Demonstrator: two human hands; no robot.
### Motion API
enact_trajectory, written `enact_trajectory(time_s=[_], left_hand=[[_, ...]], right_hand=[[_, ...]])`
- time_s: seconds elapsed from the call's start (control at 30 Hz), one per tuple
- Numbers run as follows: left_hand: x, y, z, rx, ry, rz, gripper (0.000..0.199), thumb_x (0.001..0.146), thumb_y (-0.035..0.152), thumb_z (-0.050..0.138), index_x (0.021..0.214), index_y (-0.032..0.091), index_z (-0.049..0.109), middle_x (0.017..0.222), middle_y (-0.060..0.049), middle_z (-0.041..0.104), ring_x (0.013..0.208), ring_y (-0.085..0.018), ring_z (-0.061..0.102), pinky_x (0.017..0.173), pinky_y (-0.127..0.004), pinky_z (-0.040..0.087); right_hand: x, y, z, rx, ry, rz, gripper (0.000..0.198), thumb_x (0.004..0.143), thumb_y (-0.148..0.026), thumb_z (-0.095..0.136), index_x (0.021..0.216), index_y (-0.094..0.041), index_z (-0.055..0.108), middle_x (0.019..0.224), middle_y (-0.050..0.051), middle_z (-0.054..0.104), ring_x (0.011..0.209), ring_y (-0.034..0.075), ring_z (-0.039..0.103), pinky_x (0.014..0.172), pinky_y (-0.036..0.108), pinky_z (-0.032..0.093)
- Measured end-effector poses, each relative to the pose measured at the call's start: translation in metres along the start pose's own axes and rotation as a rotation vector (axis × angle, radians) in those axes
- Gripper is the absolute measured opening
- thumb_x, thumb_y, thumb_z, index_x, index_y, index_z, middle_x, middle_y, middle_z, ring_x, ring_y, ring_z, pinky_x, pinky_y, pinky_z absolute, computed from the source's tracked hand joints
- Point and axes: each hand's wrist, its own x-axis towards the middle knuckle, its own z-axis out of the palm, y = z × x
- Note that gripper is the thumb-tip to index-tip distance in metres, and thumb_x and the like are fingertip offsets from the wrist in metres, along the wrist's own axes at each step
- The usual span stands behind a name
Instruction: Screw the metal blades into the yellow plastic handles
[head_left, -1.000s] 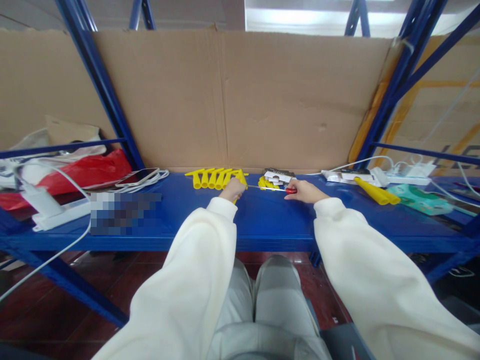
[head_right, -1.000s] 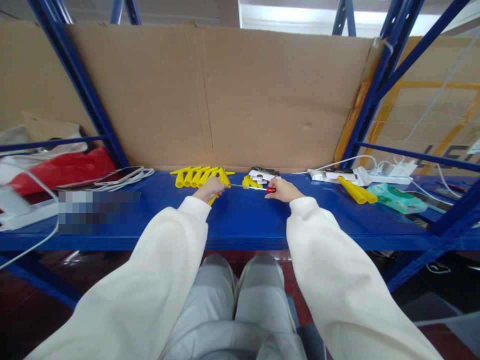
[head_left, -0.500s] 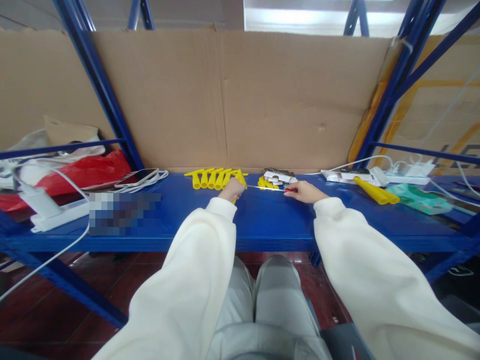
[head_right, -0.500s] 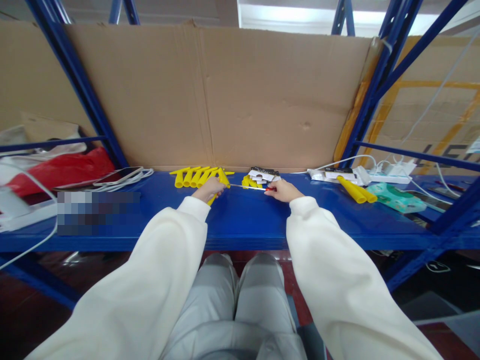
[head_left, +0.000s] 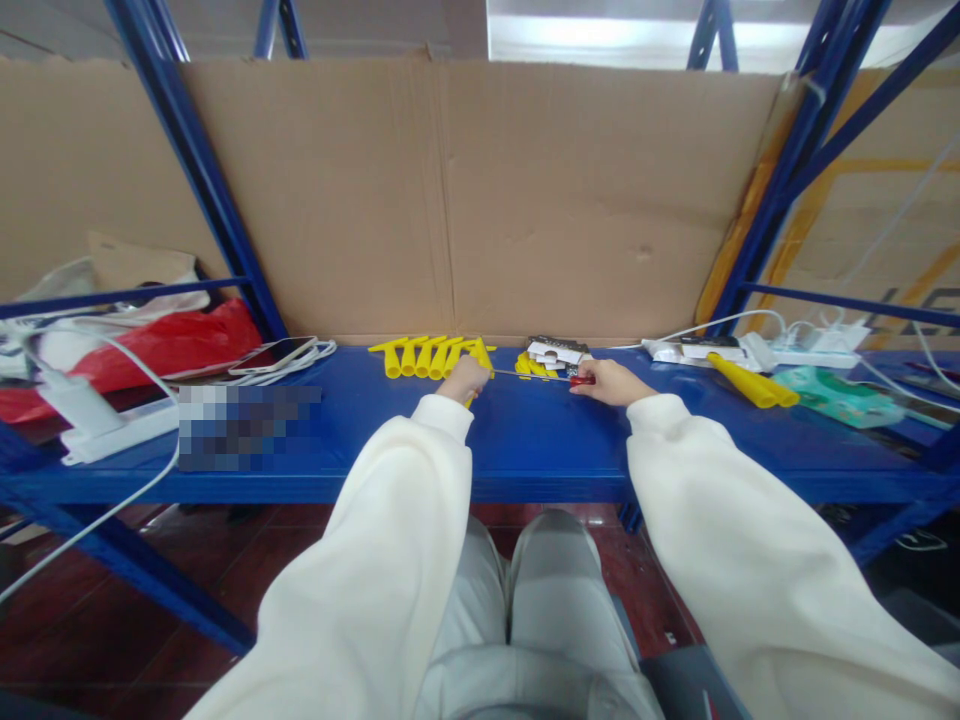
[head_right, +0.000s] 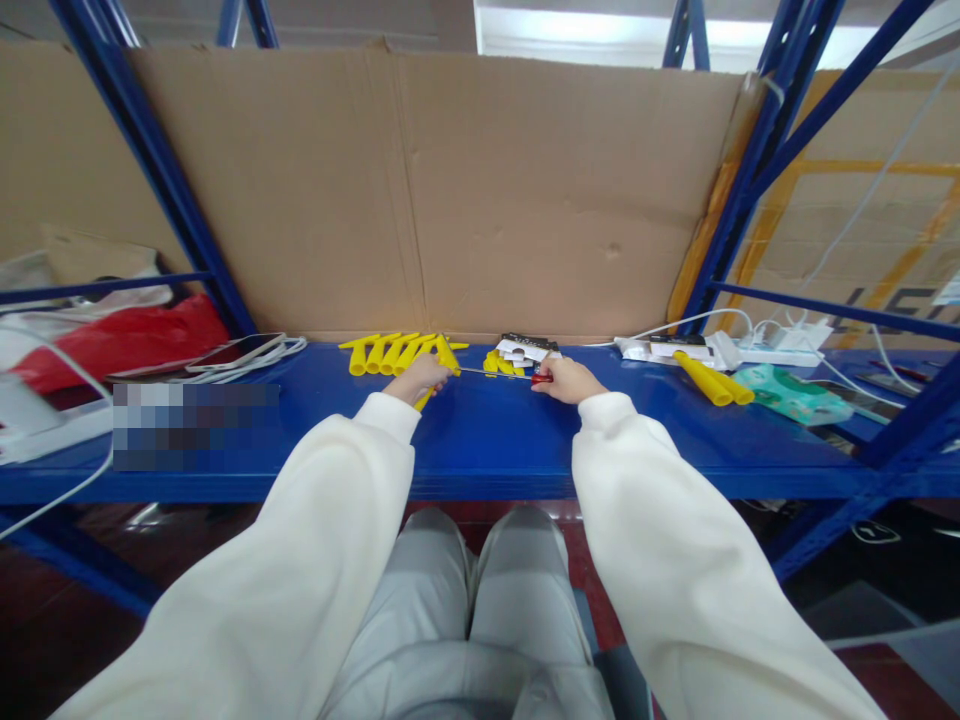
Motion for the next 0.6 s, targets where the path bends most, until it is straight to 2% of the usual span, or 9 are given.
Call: enact_trajectory(time_s=[0.2,0.27,0.4,0.6], left_hand=[[0.0027,-0.0011,0.0008,0.017,-0.002,-0.004,0.015,0.086,0.006,0.054,0.095,0.006,0.067,0.051,-0.001,0.053,0.049,-0.013,0.053,0.048,-0.022,0.041],[0.0030,-0.0009,0.0008,0.017,-0.005,-0.003,0.015,0.086,0.007,0.055,0.095,0.007,0.067,0.050,-0.001,0.052,0.048,-0.013,0.053,0.048,-0.022,0.040],[0.0024,-0.0003,0.0007,0.006,-0.003,-0.009,0.018,0.088,0.006,0.053,0.098,0.007,0.068,0.049,0.000,0.051,0.046,-0.012,0.051,0.046,-0.021,0.039],[0.0006,0.0013,0.0001,0.002,0.004,-0.025,0.016,0.087,0.006,0.055,0.097,0.005,0.067,0.052,0.000,0.054,0.045,-0.011,0.050,0.047,-0.021,0.040]], right_hand=[[0.0007,-0.0007,-0.0017,0.035,-0.038,-0.042,0.012,0.086,-0.032,0.064,0.082,-0.021,0.067,0.082,0.006,0.073,0.077,0.020,0.066,0.068,0.028,0.044],[0.0006,-0.0011,-0.0011,0.060,-0.010,-0.018,0.011,0.083,-0.031,0.069,0.086,-0.021,0.066,0.084,0.006,0.073,0.078,0.020,0.066,0.068,0.027,0.045],[-0.0005,-0.0018,0.0003,0.065,0.031,0.053,0.020,0.077,-0.029,0.074,0.092,-0.022,0.062,0.083,0.004,0.072,0.071,0.019,0.064,0.063,0.027,0.043],[0.0002,0.0013,0.0007,0.050,0.034,-0.012,0.016,0.080,-0.035,0.070,0.081,-0.022,0.063,0.077,0.004,0.070,0.069,0.018,0.061,0.061,0.027,0.041]])
